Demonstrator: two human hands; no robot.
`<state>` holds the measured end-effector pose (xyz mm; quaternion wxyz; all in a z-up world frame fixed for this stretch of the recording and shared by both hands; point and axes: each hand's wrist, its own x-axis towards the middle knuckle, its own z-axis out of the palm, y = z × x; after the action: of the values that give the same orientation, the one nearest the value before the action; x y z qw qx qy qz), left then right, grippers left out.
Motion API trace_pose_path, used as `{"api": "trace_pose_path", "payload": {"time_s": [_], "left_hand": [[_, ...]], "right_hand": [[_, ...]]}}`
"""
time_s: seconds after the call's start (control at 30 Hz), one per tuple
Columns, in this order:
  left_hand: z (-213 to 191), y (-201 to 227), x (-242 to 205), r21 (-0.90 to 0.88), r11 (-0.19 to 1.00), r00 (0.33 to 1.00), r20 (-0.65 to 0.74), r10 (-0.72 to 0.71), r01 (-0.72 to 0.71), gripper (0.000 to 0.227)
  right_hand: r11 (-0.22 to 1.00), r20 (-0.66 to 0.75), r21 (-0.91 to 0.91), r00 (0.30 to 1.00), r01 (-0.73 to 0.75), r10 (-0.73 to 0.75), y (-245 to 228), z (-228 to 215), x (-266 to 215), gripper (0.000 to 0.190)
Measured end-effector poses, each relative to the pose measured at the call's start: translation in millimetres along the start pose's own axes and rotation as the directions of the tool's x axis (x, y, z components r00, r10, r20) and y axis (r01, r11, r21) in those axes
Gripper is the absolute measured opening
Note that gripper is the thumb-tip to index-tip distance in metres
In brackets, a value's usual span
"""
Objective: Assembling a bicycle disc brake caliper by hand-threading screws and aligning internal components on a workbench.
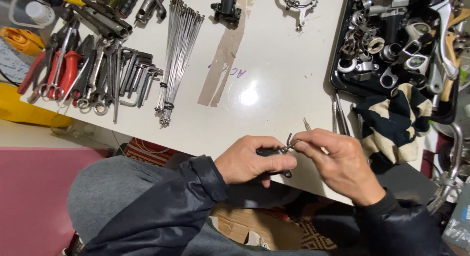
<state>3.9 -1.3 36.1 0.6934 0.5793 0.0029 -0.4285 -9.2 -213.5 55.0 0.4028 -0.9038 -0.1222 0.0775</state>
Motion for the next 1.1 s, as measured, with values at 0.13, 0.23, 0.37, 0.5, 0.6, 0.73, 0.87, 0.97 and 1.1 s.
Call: {"api": "trace_pose_path", "payload": {"time_s": [0.13, 0.23, 0.37, 0.5, 0.6, 0.73, 0.87, 0.97, 1.1], "left_hand": [[-6, -6, 8, -0.041, 0.993, 0.991, 0.07, 0.117, -0.115, 0.041], [-6, 4, 6, -0.006, 0.998, 0.998, -0.001, 0.057, -0.057, 0.041], [-6, -1, 11, 0.017, 0.996, 0.994, -0.06, -0.092, 0.093, 0.043], [-9, -12, 21, -0.122, 0.992, 0.995, -0.092, -0.029, 0.018, 0.047], [-10, -8, 24, -0.252, 0.967, 0.988, -0.14, -0.068, 0.031, 0.044], [-10, -9, 24, -0.318, 0.948, 0.99, -0.127, -0.065, 0.021, 0.042], [-10, -15, 26, -0.365, 0.931, 0.996, -0.087, -0.02, -0.014, 0.035], [-10, -18, 27, -0.37, 0.928, 0.997, -0.081, 0.003, -0.033, 0.034], [-7, -16, 27, -0.361, 0.929, 0.988, -0.149, 0.026, -0.079, 0.03]], "right_hand": [[0.946, 0.094, 0.212, 0.969, -0.245, 0.229, -2, -11, 7, 0.02], [0.913, 0.074, 0.168, 0.928, -0.373, 0.366, -10, -18, 14, 0.02], [0.836, -0.077, 0.041, 0.833, -0.547, 0.549, -16, -29, 22, 0.024], [0.808, -0.137, -0.451, 0.924, -0.378, 0.356, 26, -20, 25, 0.027], [0.625, -0.158, -0.699, 0.927, -0.348, 0.341, 62, -3, 18, 0.028], [0.609, -0.164, -0.726, 0.941, -0.319, 0.297, 106, 6, 15, 0.028], [0.622, -0.066, -0.75, 0.962, -0.224, 0.266, 126, 8, 14, 0.023], [0.586, -0.1, -0.77, 0.955, -0.251, 0.277, 93, -1, 15, 0.024], [0.714, -0.142, -0.674, 0.982, -0.189, 0.127, 54, -7, 13, 0.02]]}}
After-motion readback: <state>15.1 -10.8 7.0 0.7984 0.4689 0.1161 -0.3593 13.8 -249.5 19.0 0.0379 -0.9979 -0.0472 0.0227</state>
